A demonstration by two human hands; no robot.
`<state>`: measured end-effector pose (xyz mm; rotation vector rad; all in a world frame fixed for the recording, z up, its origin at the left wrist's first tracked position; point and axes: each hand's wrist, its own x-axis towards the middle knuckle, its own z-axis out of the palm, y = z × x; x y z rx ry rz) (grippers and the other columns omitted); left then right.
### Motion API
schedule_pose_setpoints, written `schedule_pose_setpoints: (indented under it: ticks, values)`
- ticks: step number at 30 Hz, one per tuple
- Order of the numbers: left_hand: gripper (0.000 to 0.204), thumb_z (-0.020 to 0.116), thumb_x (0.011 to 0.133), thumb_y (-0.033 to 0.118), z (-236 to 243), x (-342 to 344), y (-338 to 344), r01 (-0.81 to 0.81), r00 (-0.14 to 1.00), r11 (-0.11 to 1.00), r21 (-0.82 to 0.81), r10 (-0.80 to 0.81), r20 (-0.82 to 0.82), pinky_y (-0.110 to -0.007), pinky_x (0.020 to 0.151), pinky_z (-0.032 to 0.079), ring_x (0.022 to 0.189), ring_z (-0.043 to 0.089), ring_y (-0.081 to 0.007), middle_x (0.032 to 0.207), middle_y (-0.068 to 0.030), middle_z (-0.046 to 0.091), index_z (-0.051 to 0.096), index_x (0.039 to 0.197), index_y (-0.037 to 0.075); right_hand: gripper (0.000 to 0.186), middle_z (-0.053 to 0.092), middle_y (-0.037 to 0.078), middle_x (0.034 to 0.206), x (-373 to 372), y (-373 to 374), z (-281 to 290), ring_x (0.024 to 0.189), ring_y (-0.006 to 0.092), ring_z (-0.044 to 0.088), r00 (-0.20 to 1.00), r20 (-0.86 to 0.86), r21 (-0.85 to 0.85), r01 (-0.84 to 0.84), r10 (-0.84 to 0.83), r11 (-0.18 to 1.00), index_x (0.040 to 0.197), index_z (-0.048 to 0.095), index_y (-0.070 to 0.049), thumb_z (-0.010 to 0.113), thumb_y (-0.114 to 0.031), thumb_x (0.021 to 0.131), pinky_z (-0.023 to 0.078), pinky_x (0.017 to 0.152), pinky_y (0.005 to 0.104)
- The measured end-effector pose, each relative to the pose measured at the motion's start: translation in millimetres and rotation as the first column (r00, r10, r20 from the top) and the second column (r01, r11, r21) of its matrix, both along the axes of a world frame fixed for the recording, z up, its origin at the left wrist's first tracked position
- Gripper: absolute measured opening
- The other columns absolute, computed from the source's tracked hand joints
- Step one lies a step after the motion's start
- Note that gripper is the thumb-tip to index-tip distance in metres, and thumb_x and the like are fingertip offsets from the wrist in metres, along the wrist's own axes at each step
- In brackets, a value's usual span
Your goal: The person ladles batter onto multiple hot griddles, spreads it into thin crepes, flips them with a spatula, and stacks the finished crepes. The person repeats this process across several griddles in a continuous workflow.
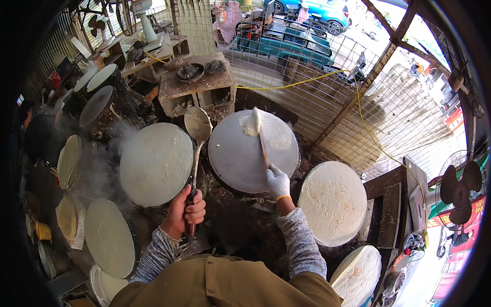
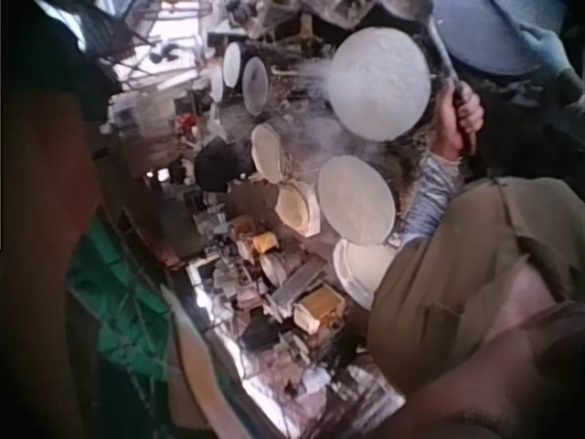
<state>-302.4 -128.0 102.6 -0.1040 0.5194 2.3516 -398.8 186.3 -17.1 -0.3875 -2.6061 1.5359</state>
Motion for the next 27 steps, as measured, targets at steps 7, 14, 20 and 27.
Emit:
schedule_pose_setpoints:
  ticks: [7, 14, 20, 27]
  values:
    - [0.044, 0.042, 0.103, 0.048, 2.8, 6.6, 7.6, -0.011, 1.0, 0.999, -0.041, 0.011, 0.013, -0.024, 0.04, 0.026, 0.043, 0.029, -0.007, 0.057, 0.0048, 0.031, 0.044, 0.081, 0.01, 0.038, 0.073, 0.015, 0.108, -12.2, 65.6, -3.6, 0.098, 0.0151, 0.067, 1.0, -0.016, 0.004, 0.003, -0.003, 1.0, 0.124, 0.064, 0.002, 0.06, -0.02, 0.093, 0.05, 0.09, 0.0276]
    - [0.044, 0.041, 0.104, 0.048, -7.1, 17.1, 15.4, -0.09, 0.992, 0.995, -0.044, 0.094, 0.088, -0.023, 0.04, 0.026, 0.043, 0.029, -0.0067, 0.056, 0.005, 0.031, 0.043, 0.081, 0.01, 0.04, 0.071, 0.019, 0.11, -24.7, 23.4, 6.0, 0.104, 0.0226, 0.069, 0.947, 0.128, -0.049, -0.291, 0.295, 0.955, 0.12, 0.067, -0.003, 0.063, -0.028, 0.09, 0.049, 0.094, 0.0303]
    - [0.044, 0.043, 0.103, 0.049, -13.6, 27.0, 16.7, -0.134, 0.988, 0.99, -0.041, 0.137, 0.074, -0.023, 0.04, 0.027, 0.044, 0.029, -0.0065, 0.057, 0.0048, 0.031, 0.043, 0.082, 0.01, 0.042, 0.073, 0.015, 0.108, -42.6, 85.1, 15.2, 0.099, 0.0151, 0.068, 0.978, 0.062, -0.15, -0.187, 0.198, 0.971, 0.121, 0.066, 0.001, 0.064, -0.027, 0.089, 0.05, 0.09, 0.0275]
    - [0.045, 0.043, 0.102, 0.05, -27.2, 44.6, 15.5, -0.205, 0.971, 0.978, -0.041, 0.209, 0.114, -0.024, 0.04, 0.028, 0.044, 0.029, -0.0076, 0.057, 0.0041, 0.031, 0.043, 0.084, 0.009, 0.039, 0.069, 0.003, 0.08, -54.9, 91.3, 16.7, 0.058, 0.0086, 0.054, 0.823, 0.238, -0.385, -0.408, 0.516, 0.828, 0.117, 0.072, -0.005, 0.07, -0.03, 0.087, 0.043, 0.054, 0.0239]
